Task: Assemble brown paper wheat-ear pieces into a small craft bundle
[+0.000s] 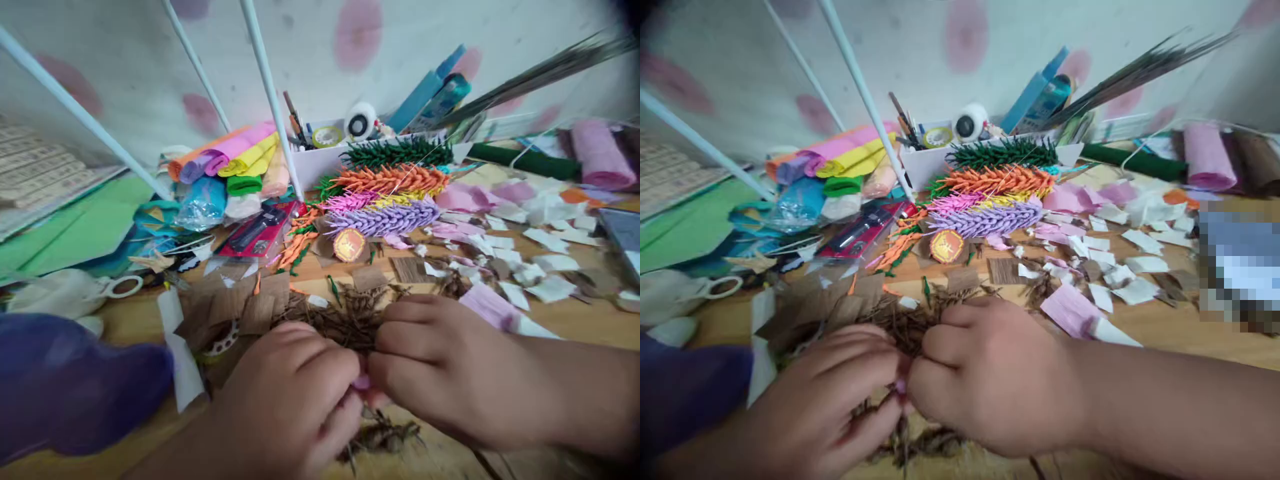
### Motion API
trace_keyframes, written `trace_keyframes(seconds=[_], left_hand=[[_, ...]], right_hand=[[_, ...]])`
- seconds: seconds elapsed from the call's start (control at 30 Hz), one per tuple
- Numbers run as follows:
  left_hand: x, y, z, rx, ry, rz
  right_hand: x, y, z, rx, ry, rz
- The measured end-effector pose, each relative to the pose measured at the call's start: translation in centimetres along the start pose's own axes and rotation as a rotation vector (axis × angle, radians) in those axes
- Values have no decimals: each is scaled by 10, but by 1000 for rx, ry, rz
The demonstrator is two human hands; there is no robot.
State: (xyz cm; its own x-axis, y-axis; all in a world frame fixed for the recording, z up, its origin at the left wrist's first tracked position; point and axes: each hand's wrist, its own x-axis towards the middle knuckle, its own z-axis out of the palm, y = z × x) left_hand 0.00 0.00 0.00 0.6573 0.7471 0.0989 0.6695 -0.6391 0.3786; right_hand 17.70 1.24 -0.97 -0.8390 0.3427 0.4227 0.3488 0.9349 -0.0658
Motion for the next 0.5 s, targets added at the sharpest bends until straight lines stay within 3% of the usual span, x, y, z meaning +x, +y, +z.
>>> trace_keyframes(seconds=[0.17, 0.3, 0.5], left_hand=[[-4, 4, -13, -187, -95, -37], [-6, 8, -13, -357, -113, -59], [-4, 10, -8, -664, -182, -243]], right_hand=[[4, 2, -8, 10, 73, -49], [4, -1, -10, 6, 100, -43], [2, -2, -11, -42, 124, -52]])
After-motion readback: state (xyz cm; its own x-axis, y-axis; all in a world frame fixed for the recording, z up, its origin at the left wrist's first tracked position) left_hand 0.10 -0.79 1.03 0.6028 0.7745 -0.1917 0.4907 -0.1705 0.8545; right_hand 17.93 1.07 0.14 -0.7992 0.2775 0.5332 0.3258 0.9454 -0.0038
